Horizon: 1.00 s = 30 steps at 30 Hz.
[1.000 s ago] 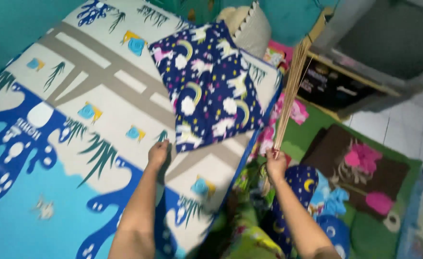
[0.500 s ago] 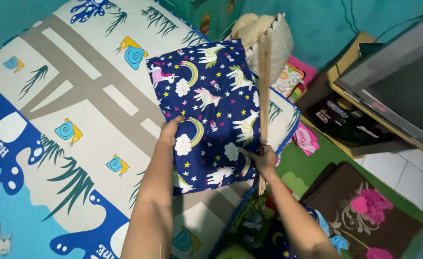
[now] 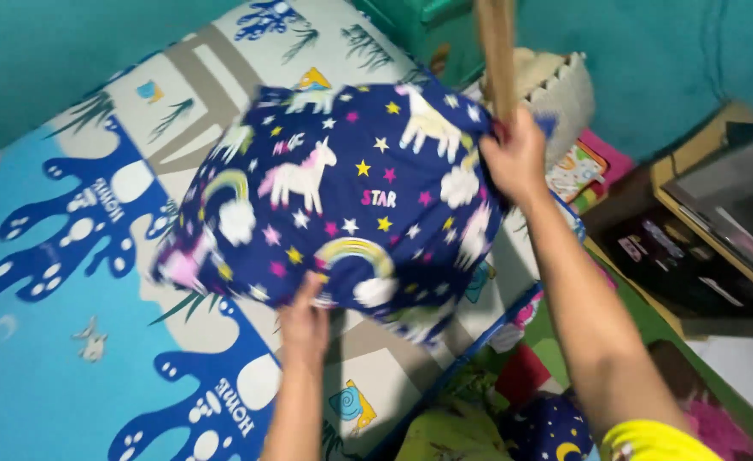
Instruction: The person is dusting pillows and a mattress using a stick broom and then arranging the pillows on the bed.
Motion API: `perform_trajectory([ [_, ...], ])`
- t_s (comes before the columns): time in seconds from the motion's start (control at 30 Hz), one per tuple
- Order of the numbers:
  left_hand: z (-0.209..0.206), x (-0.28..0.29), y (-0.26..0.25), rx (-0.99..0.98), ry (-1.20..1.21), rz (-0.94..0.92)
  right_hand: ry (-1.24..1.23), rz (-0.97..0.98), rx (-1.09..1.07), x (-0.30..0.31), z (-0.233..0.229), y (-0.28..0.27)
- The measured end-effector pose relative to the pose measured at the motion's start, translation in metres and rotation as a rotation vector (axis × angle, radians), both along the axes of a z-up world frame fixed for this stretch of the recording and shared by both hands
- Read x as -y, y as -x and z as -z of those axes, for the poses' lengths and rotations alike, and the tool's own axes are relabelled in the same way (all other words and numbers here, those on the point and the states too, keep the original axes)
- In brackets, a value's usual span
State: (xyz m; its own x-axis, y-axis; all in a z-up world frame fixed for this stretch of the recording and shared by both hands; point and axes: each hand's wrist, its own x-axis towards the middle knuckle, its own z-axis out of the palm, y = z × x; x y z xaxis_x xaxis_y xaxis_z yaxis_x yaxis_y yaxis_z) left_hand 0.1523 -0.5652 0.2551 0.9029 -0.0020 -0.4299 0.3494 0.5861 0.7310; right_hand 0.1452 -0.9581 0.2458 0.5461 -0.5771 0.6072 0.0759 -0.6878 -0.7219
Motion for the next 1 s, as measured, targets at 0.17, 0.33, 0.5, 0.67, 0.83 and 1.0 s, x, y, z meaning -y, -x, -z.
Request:
perform_trajectory([
  [0.17,0.094,-0.008,0.070,-0.257,-0.614,0.974,0.429,-0.100,-0.337,-0.025,-0.066,-0.076],
  [0.33,0.165,-0.051,0.036,0.324,-0.816,1.167,0.362,-0.131,-0.580,-0.063,-0.008,-0.047],
  [0.5,0.293,-0.153,-0.052,-0.238,-1.375,0.109,-0.244,0.090,-0.656,-0.097,0.078,0.084],
  [0.67,0.191,-0.136,-0.051,-0.182,-0.782,0.117,-0.745,0.261,-0.537,-0.151,0.137,0.187],
  [0.83,0.022,-0.125,-0.010,-0.123,-0.591,0.167,-1.015,0.312,-0.266,-0.208,0.122,0.214],
  [1.0,0.040,-0.190,0.037,-0.071,-1.047,0.422,-0.751,0.259,-0.363,-0.265,0.121,0.209],
])
